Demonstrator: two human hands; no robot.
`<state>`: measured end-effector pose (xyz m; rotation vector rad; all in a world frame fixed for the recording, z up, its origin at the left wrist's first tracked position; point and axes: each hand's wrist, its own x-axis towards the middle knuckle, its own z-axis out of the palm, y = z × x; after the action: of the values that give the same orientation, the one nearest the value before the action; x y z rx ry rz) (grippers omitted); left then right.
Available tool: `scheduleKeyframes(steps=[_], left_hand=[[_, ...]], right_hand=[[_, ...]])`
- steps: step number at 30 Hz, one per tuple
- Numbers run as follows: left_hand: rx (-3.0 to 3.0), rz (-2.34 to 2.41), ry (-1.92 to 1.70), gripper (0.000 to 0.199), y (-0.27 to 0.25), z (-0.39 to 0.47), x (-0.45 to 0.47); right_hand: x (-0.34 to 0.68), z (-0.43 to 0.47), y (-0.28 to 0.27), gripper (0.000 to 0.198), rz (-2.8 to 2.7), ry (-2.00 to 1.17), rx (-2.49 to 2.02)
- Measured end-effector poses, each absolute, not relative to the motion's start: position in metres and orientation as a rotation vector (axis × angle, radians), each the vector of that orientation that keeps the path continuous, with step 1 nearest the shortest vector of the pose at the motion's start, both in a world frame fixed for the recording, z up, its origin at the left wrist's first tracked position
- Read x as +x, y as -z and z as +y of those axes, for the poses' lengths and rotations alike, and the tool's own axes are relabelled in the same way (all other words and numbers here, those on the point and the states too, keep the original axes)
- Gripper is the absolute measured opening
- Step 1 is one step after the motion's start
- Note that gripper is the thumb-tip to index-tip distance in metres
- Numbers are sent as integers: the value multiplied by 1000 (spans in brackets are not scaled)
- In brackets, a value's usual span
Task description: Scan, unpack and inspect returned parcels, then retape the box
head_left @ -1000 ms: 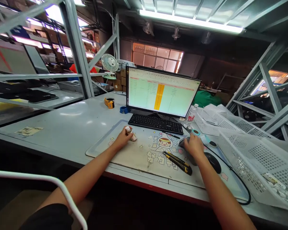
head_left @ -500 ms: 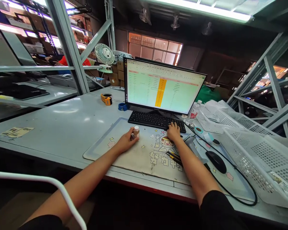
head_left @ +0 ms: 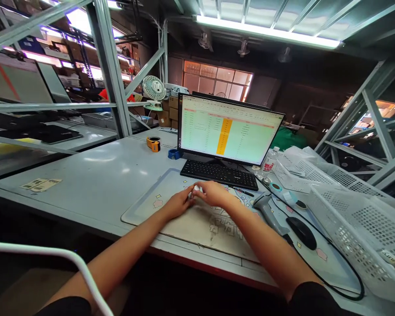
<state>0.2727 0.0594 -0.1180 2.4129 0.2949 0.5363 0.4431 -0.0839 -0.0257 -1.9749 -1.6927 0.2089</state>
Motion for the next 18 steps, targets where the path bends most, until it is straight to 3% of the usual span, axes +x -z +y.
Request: scheduleKeyframes(steps=[4, 8, 12, 18], left_hand=[[2429, 234, -532, 65, 115, 58, 271], [2378, 268, -545, 72, 114, 60, 273], [2397, 367, -549, 74, 116, 66, 279], [2472, 434, -496, 73, 116, 75, 288]], right_hand=[[440, -96, 30, 39, -1536, -223, -1942], [487, -142, 16, 32, -1231, -134, -1956], [566, -243, -18, 16, -685, 84, -1984], [642, -416, -56, 13, 29, 441, -1856]])
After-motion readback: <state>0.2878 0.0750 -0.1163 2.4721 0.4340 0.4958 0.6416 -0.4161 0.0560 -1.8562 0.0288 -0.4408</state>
